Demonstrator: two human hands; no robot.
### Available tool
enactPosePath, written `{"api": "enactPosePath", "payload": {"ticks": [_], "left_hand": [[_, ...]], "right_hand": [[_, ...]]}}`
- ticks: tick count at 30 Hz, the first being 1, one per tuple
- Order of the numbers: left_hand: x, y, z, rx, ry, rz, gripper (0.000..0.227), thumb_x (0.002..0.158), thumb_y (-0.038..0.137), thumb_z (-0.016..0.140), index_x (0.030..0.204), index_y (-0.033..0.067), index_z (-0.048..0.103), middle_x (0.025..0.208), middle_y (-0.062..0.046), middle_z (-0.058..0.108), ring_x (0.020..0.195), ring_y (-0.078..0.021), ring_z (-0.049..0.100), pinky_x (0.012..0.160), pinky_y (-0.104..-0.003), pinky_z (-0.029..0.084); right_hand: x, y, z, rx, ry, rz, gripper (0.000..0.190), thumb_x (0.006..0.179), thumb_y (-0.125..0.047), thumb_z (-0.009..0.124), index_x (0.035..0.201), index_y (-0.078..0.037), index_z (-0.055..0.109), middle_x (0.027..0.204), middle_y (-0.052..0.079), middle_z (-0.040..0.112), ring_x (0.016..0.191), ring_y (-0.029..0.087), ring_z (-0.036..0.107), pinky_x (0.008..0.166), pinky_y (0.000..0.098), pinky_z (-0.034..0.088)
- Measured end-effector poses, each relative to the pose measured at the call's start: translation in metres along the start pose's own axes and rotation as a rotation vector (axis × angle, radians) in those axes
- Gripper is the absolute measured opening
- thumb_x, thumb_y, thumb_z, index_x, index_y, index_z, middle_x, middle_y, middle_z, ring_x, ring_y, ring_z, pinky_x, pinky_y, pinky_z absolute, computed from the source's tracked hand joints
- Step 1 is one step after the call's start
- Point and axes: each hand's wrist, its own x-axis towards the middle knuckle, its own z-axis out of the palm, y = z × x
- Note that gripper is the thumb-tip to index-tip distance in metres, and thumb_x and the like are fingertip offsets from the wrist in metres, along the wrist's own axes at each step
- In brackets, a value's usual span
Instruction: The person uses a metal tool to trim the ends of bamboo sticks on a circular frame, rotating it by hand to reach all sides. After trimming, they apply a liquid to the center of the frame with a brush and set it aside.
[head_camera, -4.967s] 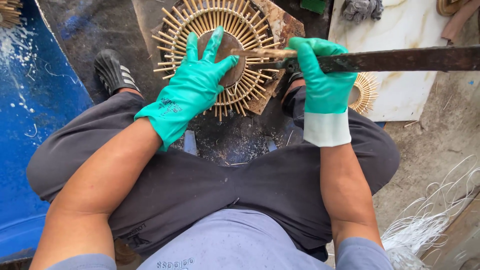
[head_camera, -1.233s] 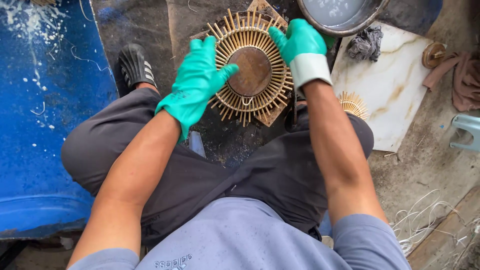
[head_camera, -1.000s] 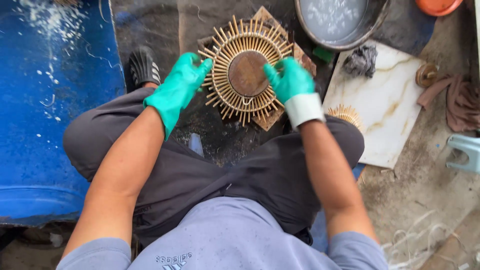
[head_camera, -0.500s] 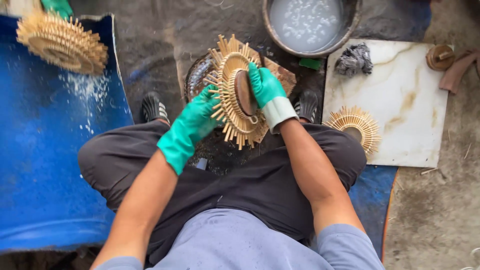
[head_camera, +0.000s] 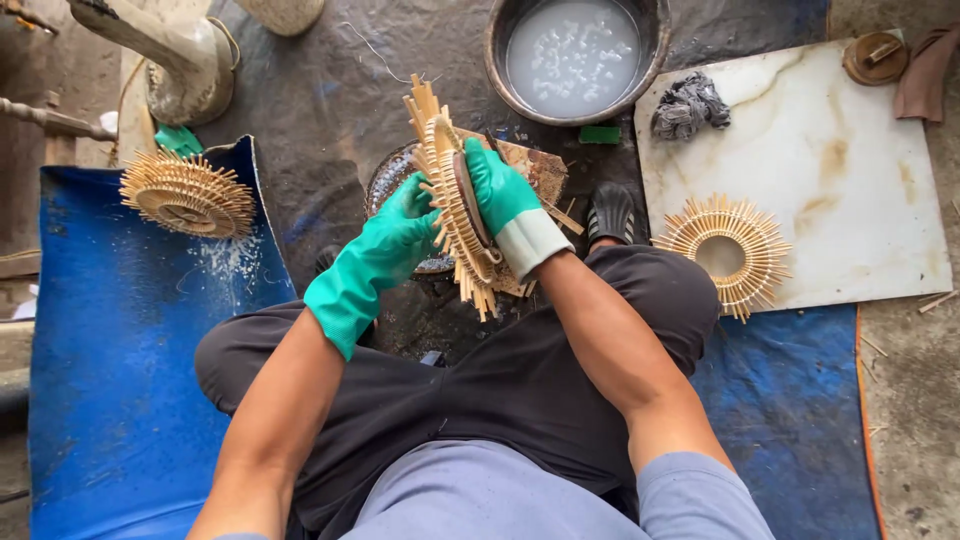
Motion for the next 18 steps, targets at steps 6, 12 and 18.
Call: {"api": "enactPosePath", "payload": {"ticks": [6,12,18], "left_hand": [[-0.022,0.021,0.010,-0.124,-0.160,0.104,0.076,0.087,0.008,0.087,0.149,0.0128,0.044,0.132,-0.006,0.055,0.125,-0.0203,0.061,0.111,-0.037,0.052],[-0.047,0.045,0.040,0.047,-0.027,-0.046,0.096,0.075,0.017,0.087,0.152,0.0206,0.030,0.133,-0.005,0.057,0.116,-0.0256,0.065,0.089,-0.044,0.060],[-0.042,0.048,0.049,0.390,0.300,0.122,0.072,0.086,0.032,0.079,0.148,0.0135,0.048,0.129,-0.008,0.063,0.104,-0.0197,0.071,0.085,-0.039,0.063]], "right_hand": [[-0.020,-0.011,0.022,0.167,-0.018,-0.100,0.075,0.101,-0.069,0.034,0.123,-0.005,0.065,0.101,0.019,0.077,0.090,0.026,0.075,0.081,0.0378,0.058],[-0.023,-0.014,0.048,0.861,-0.263,0.010,0.071,0.096,-0.062,0.048,0.136,-0.004,0.056,0.120,0.014,0.073,0.105,0.021,0.074,0.087,0.0402,0.065],[0.034,0.152,0.061,1.048,-0.197,0.118,0.077,0.113,-0.060,0.049,0.141,0.012,0.057,0.113,0.022,0.066,0.089,0.026,0.069,0.074,0.0400,0.062]]}}
